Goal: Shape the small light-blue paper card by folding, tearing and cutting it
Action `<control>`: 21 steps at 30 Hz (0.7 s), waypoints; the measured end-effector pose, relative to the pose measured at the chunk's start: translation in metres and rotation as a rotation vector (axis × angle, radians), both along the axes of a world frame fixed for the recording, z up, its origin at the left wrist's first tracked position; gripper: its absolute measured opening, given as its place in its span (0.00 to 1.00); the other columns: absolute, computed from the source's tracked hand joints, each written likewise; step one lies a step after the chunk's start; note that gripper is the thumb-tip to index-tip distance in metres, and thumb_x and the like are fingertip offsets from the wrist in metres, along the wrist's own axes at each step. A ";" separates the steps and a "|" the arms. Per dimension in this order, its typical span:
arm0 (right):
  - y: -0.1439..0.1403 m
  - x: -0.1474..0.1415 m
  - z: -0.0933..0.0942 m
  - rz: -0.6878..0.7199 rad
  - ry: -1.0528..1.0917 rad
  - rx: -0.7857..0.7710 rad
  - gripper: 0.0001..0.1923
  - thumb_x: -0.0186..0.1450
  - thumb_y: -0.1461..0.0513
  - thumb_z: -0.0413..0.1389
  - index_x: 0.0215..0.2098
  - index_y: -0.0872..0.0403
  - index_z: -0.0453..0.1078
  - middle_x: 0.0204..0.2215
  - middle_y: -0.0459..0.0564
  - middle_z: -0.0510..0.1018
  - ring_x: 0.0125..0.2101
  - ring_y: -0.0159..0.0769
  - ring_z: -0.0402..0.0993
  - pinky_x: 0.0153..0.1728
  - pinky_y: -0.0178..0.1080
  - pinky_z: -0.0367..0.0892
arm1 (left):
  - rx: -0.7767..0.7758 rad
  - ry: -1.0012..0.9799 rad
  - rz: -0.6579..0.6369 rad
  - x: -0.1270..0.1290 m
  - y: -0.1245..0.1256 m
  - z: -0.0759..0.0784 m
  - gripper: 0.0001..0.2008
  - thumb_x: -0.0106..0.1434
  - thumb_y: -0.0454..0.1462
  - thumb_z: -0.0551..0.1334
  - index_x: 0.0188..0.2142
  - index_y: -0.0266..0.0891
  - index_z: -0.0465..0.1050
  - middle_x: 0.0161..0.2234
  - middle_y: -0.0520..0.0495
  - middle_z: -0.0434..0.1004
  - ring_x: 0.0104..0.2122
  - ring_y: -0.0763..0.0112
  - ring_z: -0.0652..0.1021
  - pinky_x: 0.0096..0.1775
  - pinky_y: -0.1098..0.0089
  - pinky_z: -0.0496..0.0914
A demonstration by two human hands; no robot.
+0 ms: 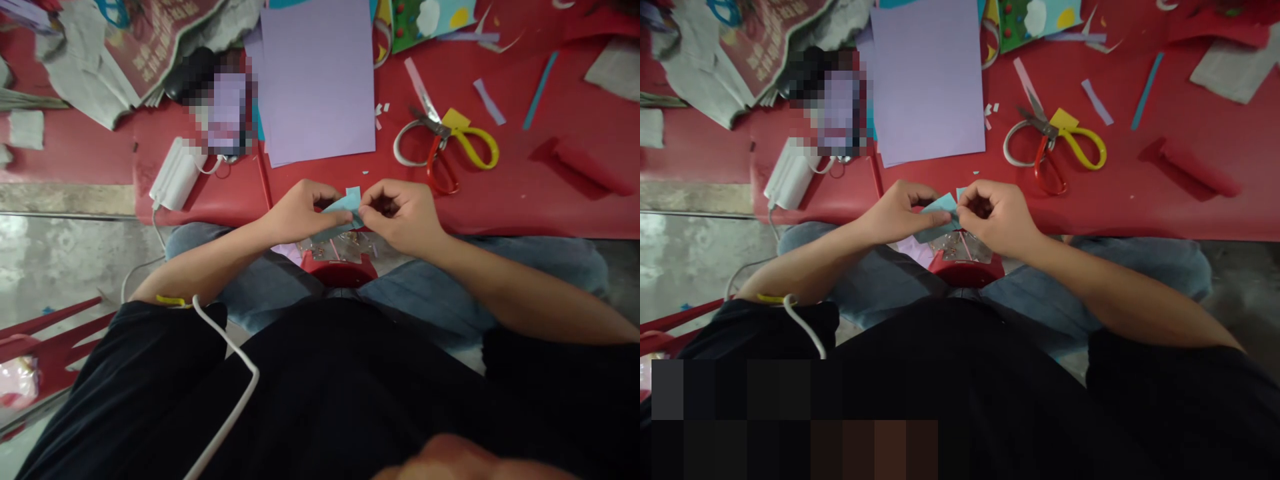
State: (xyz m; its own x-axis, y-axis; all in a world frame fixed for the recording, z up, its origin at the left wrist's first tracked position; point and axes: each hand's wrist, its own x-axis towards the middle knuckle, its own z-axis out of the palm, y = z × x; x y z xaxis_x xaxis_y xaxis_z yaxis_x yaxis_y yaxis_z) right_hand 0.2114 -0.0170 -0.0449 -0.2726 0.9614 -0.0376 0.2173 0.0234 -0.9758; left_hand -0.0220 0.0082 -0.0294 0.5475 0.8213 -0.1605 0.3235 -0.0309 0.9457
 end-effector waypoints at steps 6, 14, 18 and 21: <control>-0.005 -0.002 -0.005 0.018 -0.070 0.049 0.06 0.62 0.63 0.68 0.33 0.52 0.76 0.25 0.44 0.76 0.24 0.31 0.67 0.26 0.38 0.65 | 0.111 0.122 -0.019 -0.008 0.005 0.003 0.09 0.64 0.42 0.75 0.35 0.38 0.85 0.33 0.48 0.83 0.35 0.67 0.80 0.41 0.66 0.73; -0.009 -0.006 -0.004 0.047 -0.045 0.040 0.04 0.61 0.64 0.66 0.32 0.51 0.75 0.24 0.43 0.74 0.23 0.30 0.65 0.25 0.38 0.62 | 0.067 0.047 -0.021 0.002 -0.006 0.002 0.15 0.67 0.39 0.71 0.25 0.36 0.79 0.24 0.52 0.73 0.26 0.75 0.71 0.30 0.69 0.64; -0.010 -0.007 -0.002 0.005 -0.014 -0.012 0.05 0.61 0.62 0.65 0.30 0.51 0.73 0.24 0.45 0.74 0.24 0.32 0.65 0.25 0.38 0.61 | 0.051 -0.025 0.020 0.008 -0.012 -0.007 0.16 0.67 0.41 0.72 0.25 0.36 0.78 0.25 0.50 0.75 0.26 0.73 0.73 0.31 0.69 0.66; -0.010 -0.009 -0.002 -0.037 0.046 -0.052 0.05 0.62 0.61 0.63 0.29 0.51 0.72 0.24 0.45 0.72 0.25 0.31 0.64 0.26 0.38 0.60 | 0.036 -0.073 0.062 0.011 -0.015 -0.011 0.15 0.68 0.42 0.71 0.28 0.35 0.80 0.27 0.48 0.78 0.28 0.71 0.76 0.32 0.68 0.69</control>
State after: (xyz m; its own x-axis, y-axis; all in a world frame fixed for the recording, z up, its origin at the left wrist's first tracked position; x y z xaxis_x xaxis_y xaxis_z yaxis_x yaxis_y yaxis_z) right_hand 0.2024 -0.0272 -0.0472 -0.2391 0.9680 -0.0759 0.1716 -0.0348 -0.9845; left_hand -0.0110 -0.0070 -0.0401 0.5045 0.8585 -0.0922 0.2563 -0.0469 0.9655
